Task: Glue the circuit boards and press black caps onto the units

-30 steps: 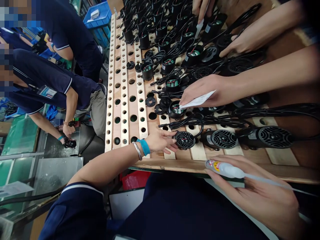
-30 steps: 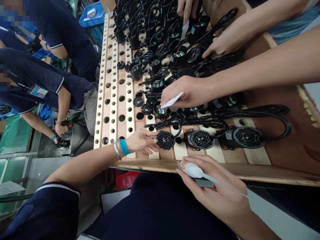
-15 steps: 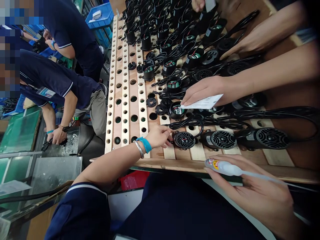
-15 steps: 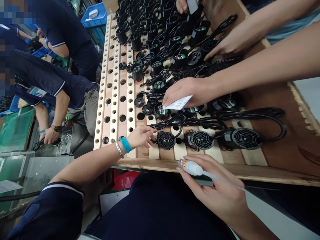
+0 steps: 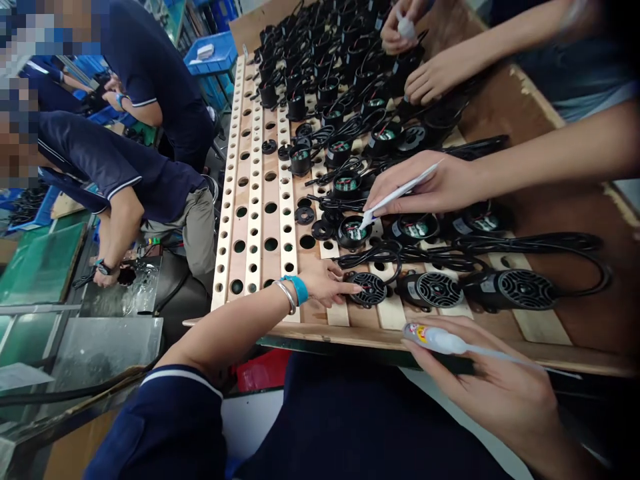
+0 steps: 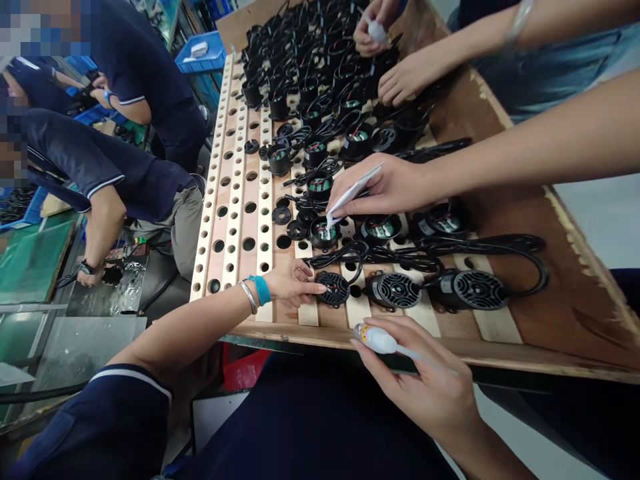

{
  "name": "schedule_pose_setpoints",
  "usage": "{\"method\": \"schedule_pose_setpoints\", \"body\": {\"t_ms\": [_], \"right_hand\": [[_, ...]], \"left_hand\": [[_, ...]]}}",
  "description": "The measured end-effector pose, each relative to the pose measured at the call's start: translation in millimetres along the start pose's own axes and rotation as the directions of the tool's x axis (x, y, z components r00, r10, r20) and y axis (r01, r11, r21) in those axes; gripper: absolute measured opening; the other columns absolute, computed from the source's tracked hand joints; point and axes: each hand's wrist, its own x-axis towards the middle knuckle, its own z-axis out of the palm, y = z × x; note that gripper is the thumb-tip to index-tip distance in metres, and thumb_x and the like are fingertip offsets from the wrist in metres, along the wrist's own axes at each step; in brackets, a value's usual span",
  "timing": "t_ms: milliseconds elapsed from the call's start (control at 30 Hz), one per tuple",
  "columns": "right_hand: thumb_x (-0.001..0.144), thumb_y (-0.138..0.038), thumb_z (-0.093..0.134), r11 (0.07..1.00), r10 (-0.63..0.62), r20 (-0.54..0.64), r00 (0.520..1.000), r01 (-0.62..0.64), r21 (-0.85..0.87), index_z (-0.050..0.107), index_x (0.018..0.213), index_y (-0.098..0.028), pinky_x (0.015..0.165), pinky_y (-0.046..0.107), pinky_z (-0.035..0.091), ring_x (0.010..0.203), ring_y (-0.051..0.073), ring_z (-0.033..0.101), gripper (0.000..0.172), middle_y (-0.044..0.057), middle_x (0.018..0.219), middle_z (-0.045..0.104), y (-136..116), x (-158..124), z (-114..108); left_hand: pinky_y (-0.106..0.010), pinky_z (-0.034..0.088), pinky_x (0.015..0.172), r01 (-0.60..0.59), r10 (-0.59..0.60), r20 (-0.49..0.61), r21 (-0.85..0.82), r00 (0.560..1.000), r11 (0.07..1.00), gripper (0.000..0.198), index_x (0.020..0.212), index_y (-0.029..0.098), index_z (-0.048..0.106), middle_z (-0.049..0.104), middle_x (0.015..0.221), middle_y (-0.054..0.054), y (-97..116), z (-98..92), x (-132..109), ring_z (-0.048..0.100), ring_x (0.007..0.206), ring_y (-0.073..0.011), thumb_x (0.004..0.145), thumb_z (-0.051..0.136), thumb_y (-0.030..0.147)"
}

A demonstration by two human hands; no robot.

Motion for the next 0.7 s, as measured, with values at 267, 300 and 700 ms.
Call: {"method": "schedule_pose_setpoints", "body": {"t_ms": [267,300,700], "right_hand": [[0.08,-0.017,0.066,1.0,-0.027,-0.038,0.999,0.027,0.004,0.059,0.089,-0.021,0.073,0.029,0.053,0.075,0.016,0.064,0.011,0.002,0.084,0.065,2,-2,3],[0.081,-0.018,0.066,1.0,-0.018,-0.043,0.999,0.018,0.0,0.059,0.089,-0.022,0.073,0.029,0.053,0.076,0.016,0.064,0.011,0.002,0.084,0.066,2,-3,3],[0.078,-0.018,0.068,1.0,-0.014,0.027,1.0,0.014,-0.005,0.062,0.098,-0.02,0.084,0.034,0.056,0.086,0.019,0.067,0.021,0.004,0.094,0.068,-2,-7,2]], "left_hand": [[-0.015,0.038,0.038,-0.373,0.324,-0.392,-0.053,0.861,0.926,0.036,0.078,0.014,0.056,0.062,0.07,-0.001,13,-28.5,-9,0.059,0.05,-0.0079,0.079,0.067,0.048],[-0.015,0.038,0.038,-0.404,0.339,-0.431,-0.067,0.837,0.912,0.03,0.078,0.014,0.056,0.062,0.072,-0.001,16,-35.5,-11,0.058,0.05,-0.0065,0.084,0.063,0.043],[-0.02,0.018,0.037,-0.605,0.567,-0.415,0.049,0.711,0.794,0.067,0.043,0.019,0.026,0.024,0.038,0.007,9,-57.9,-79,0.025,0.035,-0.0025,0.079,0.043,0.073]]}}
